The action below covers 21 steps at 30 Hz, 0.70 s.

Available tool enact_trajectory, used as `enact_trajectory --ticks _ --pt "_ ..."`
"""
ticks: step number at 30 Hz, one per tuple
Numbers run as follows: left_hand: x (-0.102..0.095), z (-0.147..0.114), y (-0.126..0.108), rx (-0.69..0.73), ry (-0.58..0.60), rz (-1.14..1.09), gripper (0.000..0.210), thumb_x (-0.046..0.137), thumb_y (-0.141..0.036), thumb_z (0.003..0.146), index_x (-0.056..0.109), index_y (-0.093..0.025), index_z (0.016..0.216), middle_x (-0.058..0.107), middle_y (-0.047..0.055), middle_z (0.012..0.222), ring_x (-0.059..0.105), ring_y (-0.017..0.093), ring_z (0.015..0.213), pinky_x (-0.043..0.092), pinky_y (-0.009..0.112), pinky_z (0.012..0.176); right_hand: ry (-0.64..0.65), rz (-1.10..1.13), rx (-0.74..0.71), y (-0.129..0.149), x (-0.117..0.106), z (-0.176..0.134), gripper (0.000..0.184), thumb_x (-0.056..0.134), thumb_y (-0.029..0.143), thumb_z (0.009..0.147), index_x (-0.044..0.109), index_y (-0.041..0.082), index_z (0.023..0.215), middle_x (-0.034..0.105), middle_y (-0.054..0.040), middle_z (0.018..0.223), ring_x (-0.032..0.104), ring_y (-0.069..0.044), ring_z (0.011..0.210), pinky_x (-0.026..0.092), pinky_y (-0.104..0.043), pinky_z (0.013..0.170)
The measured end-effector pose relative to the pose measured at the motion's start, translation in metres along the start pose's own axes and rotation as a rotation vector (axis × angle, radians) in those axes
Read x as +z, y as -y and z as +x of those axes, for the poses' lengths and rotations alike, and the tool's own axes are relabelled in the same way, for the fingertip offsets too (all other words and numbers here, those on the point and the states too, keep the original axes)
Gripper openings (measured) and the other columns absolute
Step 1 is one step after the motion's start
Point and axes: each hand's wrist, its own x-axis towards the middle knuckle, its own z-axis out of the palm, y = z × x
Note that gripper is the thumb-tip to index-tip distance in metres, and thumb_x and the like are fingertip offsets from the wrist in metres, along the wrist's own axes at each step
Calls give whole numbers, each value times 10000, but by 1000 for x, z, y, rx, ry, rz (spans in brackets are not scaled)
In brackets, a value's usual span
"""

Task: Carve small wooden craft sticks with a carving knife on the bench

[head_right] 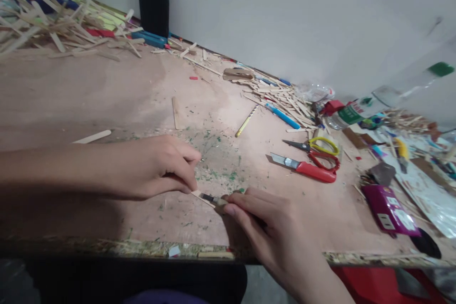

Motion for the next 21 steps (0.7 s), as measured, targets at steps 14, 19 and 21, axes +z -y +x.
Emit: enact_trajectory --ticks 14,19,21 --pt "-1 7 7 -158 -13 -117 187 901 -121 940 917 -262 818 740 -20 853 691 166 892 470 310 845 7 -278 -237 -1 4 3 507 498 371 1331 914 109 1207 744 -15 703 700 -113 495 500 -213 489" --pt "-1 7 9 -100 -28 -132 197 870 -123 932 903 -266 801 768 -18 821 691 170 887 474 305 840 18 -317 -237 0 5 1 424 524 282 1306 908 121 1228 816 -43 755 741 -135 529 509 -239 509" --pt "-1 7 9 -91 -32 -131 186 869 -131 936 906 -267 814 780 -16 827 687 173 883 475 305 837 13 -317 -234 0 5 0 424 531 292 1305 912 123 1224 797 -31 727 725 -131 510 499 -237 492"
